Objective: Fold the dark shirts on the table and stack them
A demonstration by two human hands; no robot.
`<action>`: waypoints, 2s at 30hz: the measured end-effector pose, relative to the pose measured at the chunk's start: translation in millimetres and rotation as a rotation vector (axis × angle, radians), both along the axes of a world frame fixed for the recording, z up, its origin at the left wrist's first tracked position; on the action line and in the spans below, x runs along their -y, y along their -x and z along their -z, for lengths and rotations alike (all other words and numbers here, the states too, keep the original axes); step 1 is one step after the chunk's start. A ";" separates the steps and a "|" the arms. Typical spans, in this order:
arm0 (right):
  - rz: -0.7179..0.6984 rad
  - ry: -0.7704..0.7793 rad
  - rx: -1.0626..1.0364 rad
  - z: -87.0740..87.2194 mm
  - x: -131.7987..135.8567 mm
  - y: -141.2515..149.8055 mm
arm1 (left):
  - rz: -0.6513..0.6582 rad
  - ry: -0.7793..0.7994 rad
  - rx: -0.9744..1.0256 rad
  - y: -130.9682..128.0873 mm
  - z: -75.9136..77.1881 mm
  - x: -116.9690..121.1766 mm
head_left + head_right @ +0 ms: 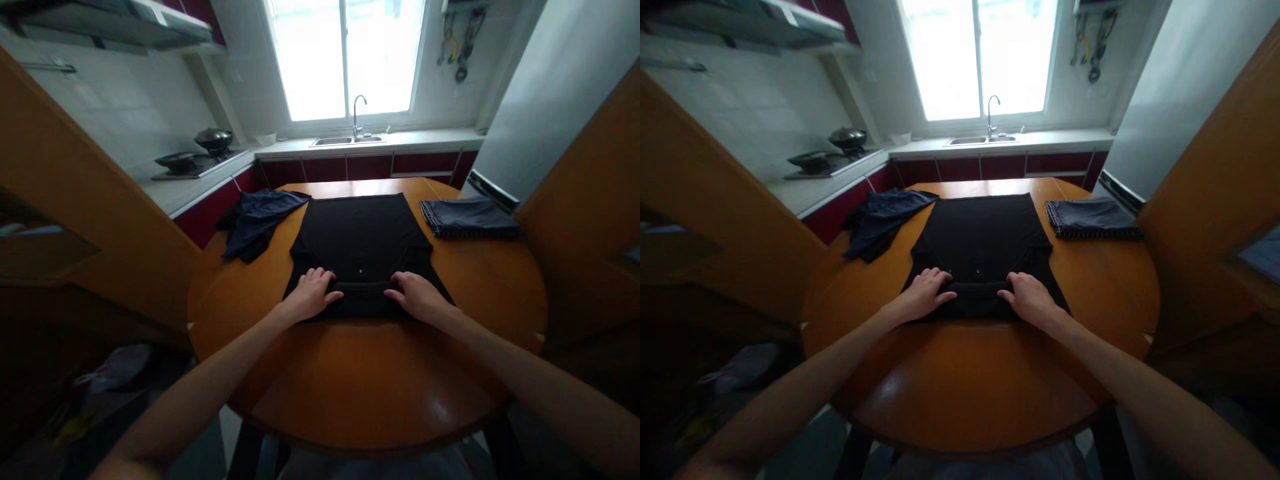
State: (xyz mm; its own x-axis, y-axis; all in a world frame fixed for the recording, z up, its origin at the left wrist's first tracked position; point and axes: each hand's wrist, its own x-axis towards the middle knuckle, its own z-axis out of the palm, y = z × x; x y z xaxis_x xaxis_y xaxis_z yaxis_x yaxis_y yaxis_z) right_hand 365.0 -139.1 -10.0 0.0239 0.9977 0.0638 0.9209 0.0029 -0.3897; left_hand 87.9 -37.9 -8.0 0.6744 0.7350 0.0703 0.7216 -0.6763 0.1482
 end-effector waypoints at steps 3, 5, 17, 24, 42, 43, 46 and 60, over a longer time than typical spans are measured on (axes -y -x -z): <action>0.038 0.024 -0.177 0.3 -3.0 -3.8 | 0.008 0.150 0.069 1.4 0.3 -7.2; 0.034 0.033 -0.299 -0.4 -2.6 -5.7 | 0.023 0.233 0.152 1.1 -0.9 -8.4; -0.363 -0.169 -0.485 -4.1 79.3 -1.3 | 0.414 0.237 0.403 34.3 -20.6 74.0; -0.534 -0.213 -0.138 20.7 99.0 -5.8 | 0.567 0.099 0.202 50.0 4.6 92.8; -0.631 -0.069 -0.013 8.3 77.6 -5.9 | 0.471 0.224 0.127 37.1 -2.9 77.0; -0.630 -0.067 -0.022 7.2 76.2 -6.6 | 0.472 0.218 0.133 36.9 -3.1 75.2; -0.633 -0.070 -0.060 4.0 72.3 -8.6 | 0.477 0.205 0.171 36.2 -3.6 69.3; -0.625 -0.061 -0.082 0.9 65.1 -8.5 | 0.472 0.221 0.224 33.5 -2.5 60.4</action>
